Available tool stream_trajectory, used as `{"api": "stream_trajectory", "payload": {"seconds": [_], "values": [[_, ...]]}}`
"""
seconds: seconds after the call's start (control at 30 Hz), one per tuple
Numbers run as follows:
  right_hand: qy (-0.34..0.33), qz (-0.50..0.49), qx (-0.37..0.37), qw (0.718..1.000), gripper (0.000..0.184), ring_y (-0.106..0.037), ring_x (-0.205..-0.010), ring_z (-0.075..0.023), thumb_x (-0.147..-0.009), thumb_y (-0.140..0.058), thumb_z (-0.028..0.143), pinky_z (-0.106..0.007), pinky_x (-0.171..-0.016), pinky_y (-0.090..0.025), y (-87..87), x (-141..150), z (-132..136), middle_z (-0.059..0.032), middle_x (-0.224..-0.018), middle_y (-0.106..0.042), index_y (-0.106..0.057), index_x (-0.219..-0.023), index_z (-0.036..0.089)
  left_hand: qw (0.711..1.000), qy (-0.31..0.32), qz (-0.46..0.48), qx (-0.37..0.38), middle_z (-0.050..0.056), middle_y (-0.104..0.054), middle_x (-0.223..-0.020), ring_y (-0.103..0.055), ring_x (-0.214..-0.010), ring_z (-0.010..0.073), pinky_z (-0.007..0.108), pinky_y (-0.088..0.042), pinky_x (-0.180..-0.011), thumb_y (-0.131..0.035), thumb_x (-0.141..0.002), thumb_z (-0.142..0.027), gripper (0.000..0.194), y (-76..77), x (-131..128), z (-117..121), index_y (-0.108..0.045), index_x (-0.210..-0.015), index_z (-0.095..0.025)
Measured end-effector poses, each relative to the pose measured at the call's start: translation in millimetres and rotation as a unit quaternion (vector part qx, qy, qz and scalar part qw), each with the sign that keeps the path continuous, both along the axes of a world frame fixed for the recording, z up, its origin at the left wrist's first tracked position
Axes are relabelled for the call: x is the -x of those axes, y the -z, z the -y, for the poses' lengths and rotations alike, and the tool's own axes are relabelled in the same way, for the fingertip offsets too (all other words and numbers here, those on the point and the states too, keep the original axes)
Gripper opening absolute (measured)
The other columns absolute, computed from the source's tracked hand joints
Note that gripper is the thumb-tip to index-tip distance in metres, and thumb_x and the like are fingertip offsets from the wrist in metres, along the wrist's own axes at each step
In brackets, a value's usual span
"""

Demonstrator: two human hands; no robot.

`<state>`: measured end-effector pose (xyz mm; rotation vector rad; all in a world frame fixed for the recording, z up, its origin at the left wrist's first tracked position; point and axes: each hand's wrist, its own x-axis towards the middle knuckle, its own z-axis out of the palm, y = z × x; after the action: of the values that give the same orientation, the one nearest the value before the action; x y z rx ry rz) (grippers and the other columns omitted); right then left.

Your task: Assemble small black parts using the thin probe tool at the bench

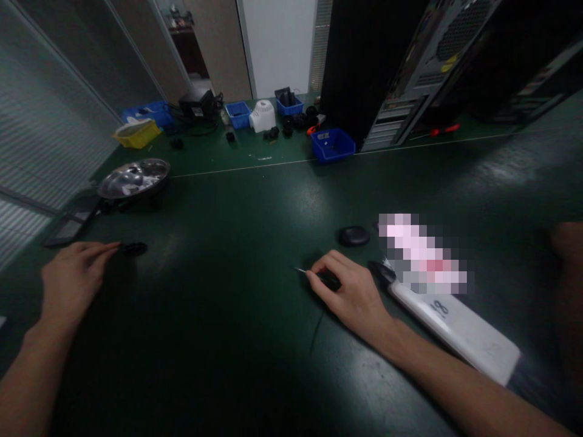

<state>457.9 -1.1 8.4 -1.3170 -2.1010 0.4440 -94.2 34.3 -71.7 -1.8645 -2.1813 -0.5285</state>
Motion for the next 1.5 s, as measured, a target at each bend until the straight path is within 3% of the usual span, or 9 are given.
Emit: {"api": "stream_trajectory", "payload": {"seconds": [0.17,0.33,0.5,0.7,0.93,1.17,1.23,1.4,1.5], "values": [[-0.002,0.000,0.005,1.000,0.014,-0.063,-0.081,-0.0153,-0.100,-0.058,0.032,-0.025,-0.062,-0.047,-0.3,0,1,-0.0030,-0.095,-0.066,-0.065,-0.093,0.022,0.990,-0.056,0.126,-0.026,0.008,-0.070,-0.125,-0.064,-0.116,0.0279,0.040,-0.043,-0.110,-0.051,-0.093,-0.057,0.051,-0.1,-3,-9,-0.075,-0.115,-0.017],[0.006,0.008,-0.003,1.000,0.015,-0.062,-0.081,-0.0158,-0.100,-0.058,0.032,-0.026,-0.064,-0.047,1.0,1,1,-0.0027,-0.093,-0.065,-0.065,-0.092,0.022,0.992,-0.002,0.127,0.002,0.010,-0.065,-0.133,-0.060,-0.123,0.0268,0.036,-0.041,-0.112,-0.043,-0.098,-0.053,0.054,-0.9,-9,-12,-0.070,-0.127,-0.016],[0.000,0.008,-0.002,1.000,0.014,-0.062,-0.082,-0.0153,-0.100,-0.058,0.032,-0.026,-0.066,-0.047,0.8,1,1,-0.0020,-0.094,-0.065,-0.065,-0.093,0.022,0.982,-0.020,0.172,0.072,0.013,-0.056,-0.142,-0.056,-0.126,0.0293,0.042,-0.042,-0.111,-0.024,-0.103,-0.053,0.064,-8.3,-16,-13,-0.065,-0.135,-0.016],[0.005,0.006,0.002,1.000,0.015,-0.062,-0.080,-0.0155,-0.100,-0.058,0.032,-0.026,-0.064,-0.047,0.4,2,0,-0.0026,-0.093,-0.065,-0.065,-0.091,0.022,0.990,0.032,0.083,0.113,0.014,-0.059,-0.136,-0.058,-0.122,0.0334,0.046,-0.044,-0.107,-0.037,-0.096,-0.058,0.062,-18.9,-31,-12,-0.068,-0.128,-0.015],[0.000,0.001,-0.002,1.000,0.015,-0.063,-0.081,-0.0157,-0.100,-0.057,0.032,-0.026,-0.064,-0.047,1.5,1,0,-0.0030,-0.094,-0.066,-0.065,-0.092,0.022,0.986,0.025,0.125,0.105,0.007,-0.063,-0.136,-0.061,-0.117,0.0295,0.040,-0.046,-0.101,-0.047,-0.092,-0.058,0.051,-12.6,-19,-13,-0.069,-0.122,-0.022],[0.004,0.004,0.007,1.000,0.013,-0.062,-0.080,-0.0151,-0.099,-0.059,0.032,-0.027,-0.066,-0.045,-0.4,1,1,-0.0015,-0.094,-0.065,-0.065,-0.092,0.022,0.984,0.089,0.094,0.119,0.013,-0.062,-0.135,-0.060,-0.121,0.0315,0.043,-0.045,-0.106,-0.039,-0.093,-0.047,0.054,-18.3,-12,-12,-0.067,-0.126,-0.015],[0.004,0.002,0.007,1.000,0.013,-0.062,-0.080,-0.0151,-0.099,-0.060,0.032,-0.028,-0.067,-0.044,-0.9,1,1,-0.0012,-0.093,-0.065,-0.065,-0.092,0.022,0.983,0.071,0.120,0.119,0.012,-0.063,-0.134,-0.061,-0.119,0.0314,0.043,-0.046,-0.103,-0.042,-0.090,-0.048,0.054,-20.7,-13,-12,-0.068,-0.125,-0.017],[0.000,-0.003,0.015,1.000,0.014,-0.061,-0.079,-0.0149,-0.100,-0.058,0.032,-0.029,-0.068,-0.044,-1.4,1,1,-0.0012,-0.094,-0.064,-0.065,-0.093,0.022,0.973,-0.041,0.193,0.116,0.007,-0.069,-0.130,-0.067,-0.101,0.0288,0.036,-0.050,-0.082,-0.057,-0.083,-0.056,0.053,-17.1,-10,-12,-0.070,-0.124,-0.024],[0.003,-0.001,0.018,1.000,0.013,-0.061,-0.079,-0.0145,-0.100,-0.059,0.032,-0.028,-0.067,-0.043,-0.7,1,1,-0.0009,-0.095,-0.064,-0.065,-0.094,0.022,0.978,-0.056,0.186,0.074,0.003,-0.068,-0.133,-0.067,-0.102,0.0266,0.035,-0.050,-0.086,-0.059,-0.085,-0.058,0.049,-13.9,-15,-7,-0.071,-0.122,-0.027]]}}
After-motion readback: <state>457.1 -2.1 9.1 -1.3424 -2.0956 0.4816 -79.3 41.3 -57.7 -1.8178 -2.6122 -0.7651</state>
